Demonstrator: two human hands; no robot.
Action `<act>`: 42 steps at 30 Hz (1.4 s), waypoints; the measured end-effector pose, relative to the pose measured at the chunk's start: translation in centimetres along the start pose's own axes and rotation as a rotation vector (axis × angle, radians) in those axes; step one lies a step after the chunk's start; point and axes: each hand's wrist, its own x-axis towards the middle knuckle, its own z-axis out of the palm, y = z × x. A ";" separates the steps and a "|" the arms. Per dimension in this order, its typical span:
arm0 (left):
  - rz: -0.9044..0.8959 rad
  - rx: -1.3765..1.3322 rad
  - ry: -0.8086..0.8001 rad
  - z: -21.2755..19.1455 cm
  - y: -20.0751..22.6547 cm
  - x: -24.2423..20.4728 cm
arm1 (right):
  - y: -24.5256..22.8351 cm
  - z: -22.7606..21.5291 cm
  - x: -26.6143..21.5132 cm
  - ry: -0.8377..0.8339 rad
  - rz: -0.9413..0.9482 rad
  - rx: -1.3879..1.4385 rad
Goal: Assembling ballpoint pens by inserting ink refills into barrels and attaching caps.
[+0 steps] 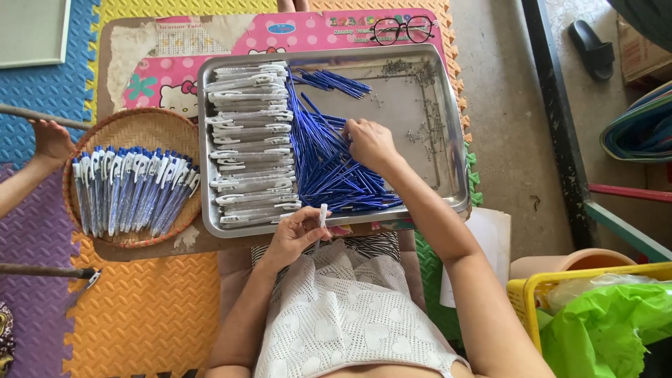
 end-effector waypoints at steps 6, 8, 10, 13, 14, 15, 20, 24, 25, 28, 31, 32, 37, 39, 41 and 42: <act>0.010 -0.033 0.008 -0.1 -0.5 -0.1 | -0.4 -8.0 -6.0 0.183 -0.190 0.803; 0.007 -0.039 -0.001 -0.3 -0.7 0.0 | -1.2 -10.2 -8.6 0.174 -0.239 1.133; -0.005 -0.043 -0.005 -0.4 -0.6 -0.1 | -1.9 -11.4 -10.7 0.154 -0.279 1.472; -0.014 -0.031 -0.043 -0.5 -0.3 -0.1 | -2.5 -12.0 -12.6 0.213 -0.401 1.829; -0.018 -0.021 -0.036 -0.4 -0.4 -0.1 | -2.4 -12.1 -13.0 0.209 -0.443 1.862; -0.022 -0.011 -0.029 -0.4 -0.4 -0.1 | -2.4 -12.3 -13.3 0.203 -0.487 1.894; 0.016 -0.022 0.012 0.1 -0.6 0.1 | -3.0 -12.7 -14.4 0.258 -0.523 1.902; 0.107 -0.002 0.055 1.0 0.3 0.7 | -3.1 -12.7 -15.1 0.274 -0.521 1.887; 0.105 -0.001 0.065 1.8 1.3 0.8 | -3.3 -12.9 -15.3 0.263 -0.520 1.893; 0.169 0.023 0.065 3.8 4.1 1.1 | -3.9 -13.4 -15.6 0.276 -0.527 1.824; 0.195 -0.018 0.005 4.7 5.6 1.1 | -4.6 -13.7 -15.8 0.333 -0.519 1.762; 0.198 -0.018 -0.005 4.8 5.6 1.0 | -4.9 -13.8 -15.9 0.342 -0.519 1.755; 0.215 0.025 -0.044 5.0 6.1 0.8 | -5.9 -14.2 -15.8 0.335 -0.533 1.726; 0.213 0.077 -0.062 5.2 6.7 0.8 | -6.1 -14.2 -15.8 0.311 -0.524 1.693; 0.218 0.090 -0.060 5.3 6.7 0.7 | -6.3 -14.4 -15.9 0.302 -0.534 1.682; 0.223 0.104 -0.060 5.4 6.7 0.7 | -6.5 -14.5 -15.9 0.295 -0.545 1.671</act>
